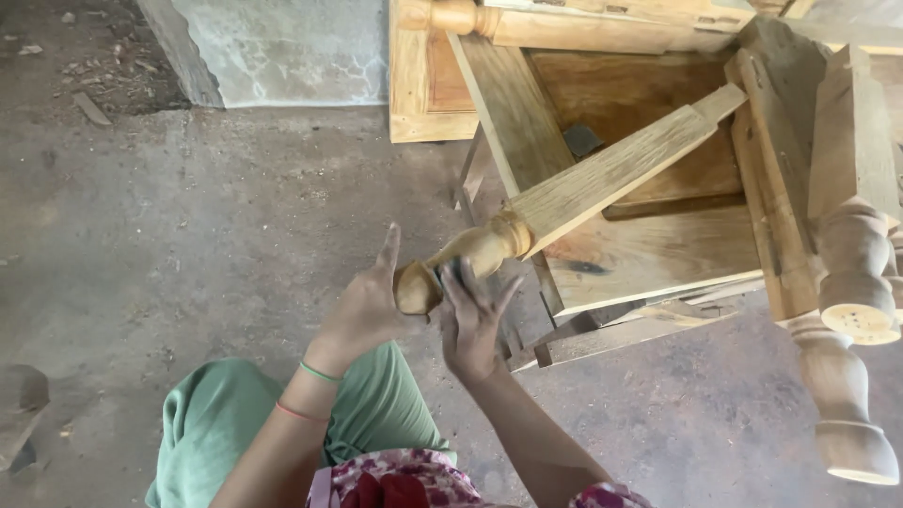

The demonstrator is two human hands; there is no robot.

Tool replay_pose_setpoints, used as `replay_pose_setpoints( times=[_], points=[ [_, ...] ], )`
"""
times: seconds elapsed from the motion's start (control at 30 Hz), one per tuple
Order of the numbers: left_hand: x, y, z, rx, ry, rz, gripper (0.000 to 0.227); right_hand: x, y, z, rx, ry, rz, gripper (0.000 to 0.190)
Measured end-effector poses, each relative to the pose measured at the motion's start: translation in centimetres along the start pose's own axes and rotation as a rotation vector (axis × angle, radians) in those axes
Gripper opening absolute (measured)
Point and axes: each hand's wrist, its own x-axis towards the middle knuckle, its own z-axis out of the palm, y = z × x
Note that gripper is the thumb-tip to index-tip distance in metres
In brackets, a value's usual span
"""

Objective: The person sands the turned wooden legs of a table with sandpaper to achieve a smooth finish.

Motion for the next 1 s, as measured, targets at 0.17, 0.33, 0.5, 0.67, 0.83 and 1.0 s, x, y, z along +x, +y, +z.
replay_pose_setpoints(
  times=[0.17, 0.33, 0.5, 0.67, 0.83, 1.0],
  points=[
    [-0.5, 0.6, 0.4, 0.018, 0.022, -0.109, 0.142, 6.2, 0.9, 0.7, 0.096, -0.253, 0.052, 0.041],
    [-0.2, -0.1, 1.1, 0.174, 0.2, -0.048, 0.151, 12.2, -0.1, 0.4, 0.006, -0.662, -0.019, 0.046],
    [0.1, 0.6, 1.4, 0.216, 0.103, -0.097, 0.148, 11.8, 1.4, -2.2, 0.012, -0.687, -0.088, 0.042],
    [0.4, -0.2, 2.1, 0.189, 0.168, -0.012, 0.148, 11.6, 2.9, 1.5, -0.034, -0.844, -0.008, 0.041],
    [0.2, -0.9, 2.4, 0.141, 0.142, -0.009, 0.148, 9.3, 3.3, 1.8, 0.017, -0.706, -0.067, 0.034],
    [0.6, 0.1, 1.9, 0.136, 0.101, -0.018, 0.149, 7.1, 1.1, -2.7, -0.04, -0.32, -0.176, 0.045]
  ],
)
